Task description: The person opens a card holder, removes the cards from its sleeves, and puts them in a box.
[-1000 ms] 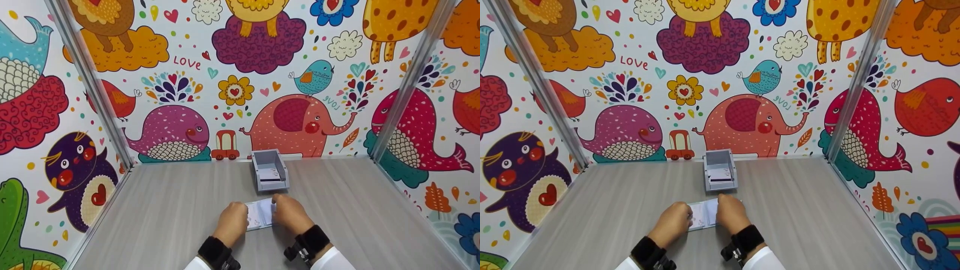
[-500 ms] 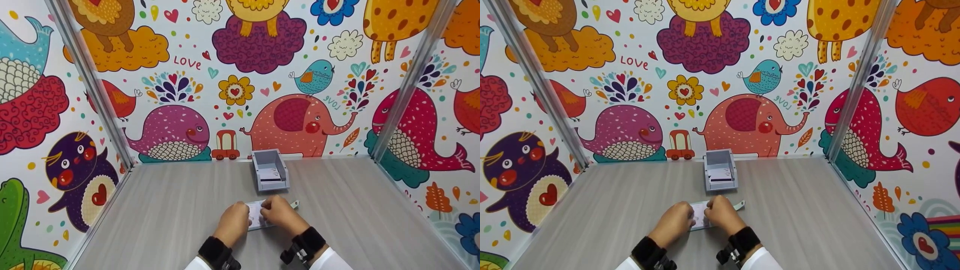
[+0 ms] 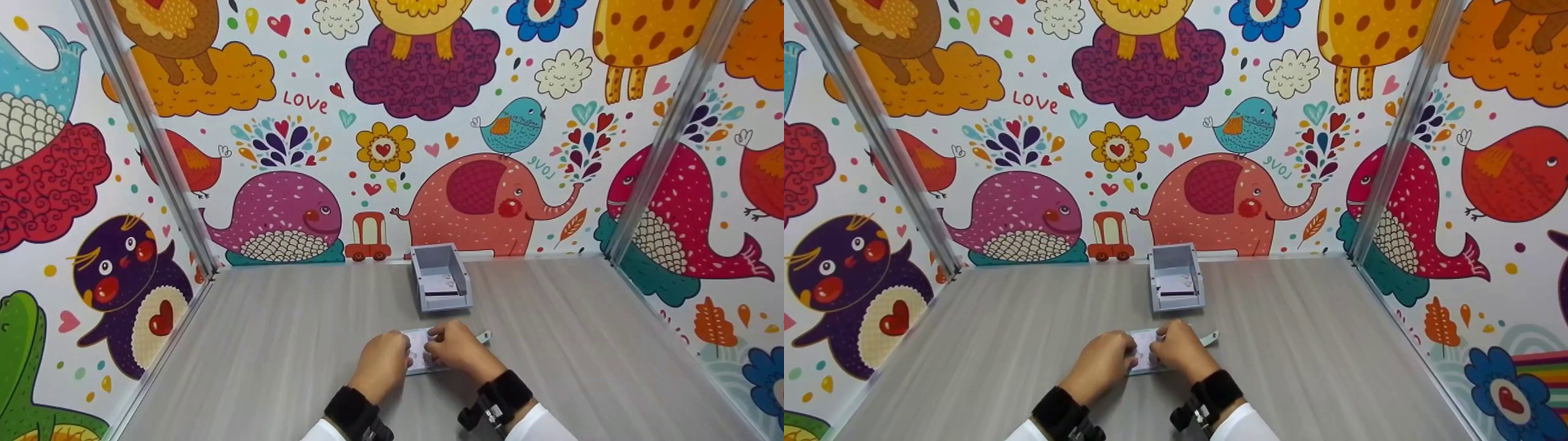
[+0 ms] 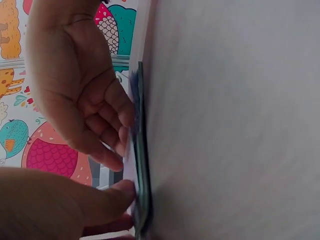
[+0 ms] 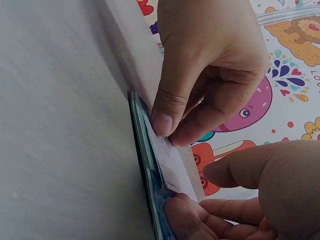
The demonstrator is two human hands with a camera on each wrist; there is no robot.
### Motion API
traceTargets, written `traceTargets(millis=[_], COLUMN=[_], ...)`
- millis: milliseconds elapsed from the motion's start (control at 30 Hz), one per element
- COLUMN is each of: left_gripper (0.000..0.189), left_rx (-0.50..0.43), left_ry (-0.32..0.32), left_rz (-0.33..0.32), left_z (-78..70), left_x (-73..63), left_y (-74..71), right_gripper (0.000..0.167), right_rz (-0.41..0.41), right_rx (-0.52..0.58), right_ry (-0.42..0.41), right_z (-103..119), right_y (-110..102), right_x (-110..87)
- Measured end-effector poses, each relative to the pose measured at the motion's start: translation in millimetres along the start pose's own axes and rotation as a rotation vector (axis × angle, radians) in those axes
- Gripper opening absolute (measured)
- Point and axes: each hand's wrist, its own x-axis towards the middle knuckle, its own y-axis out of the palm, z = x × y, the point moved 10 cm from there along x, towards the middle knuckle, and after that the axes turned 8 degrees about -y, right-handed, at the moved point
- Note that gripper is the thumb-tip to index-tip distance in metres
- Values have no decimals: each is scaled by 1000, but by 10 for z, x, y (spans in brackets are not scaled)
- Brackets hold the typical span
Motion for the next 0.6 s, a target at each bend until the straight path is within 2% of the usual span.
traceTargets(millis=[333, 600], left_gripper=[14, 10], left_rx=[-7, 1], left_ry=[24, 26], left_rz=[13, 19], left_z=[-20, -32], left_x=[-10, -25], left_y=[25, 25], right_gripper=[49, 52], right_rz=[-16, -16], right_rx=[24, 111], right_ry=[24, 15], right_z=[-64, -101], right_y=[7, 20], right_x=[16, 5])
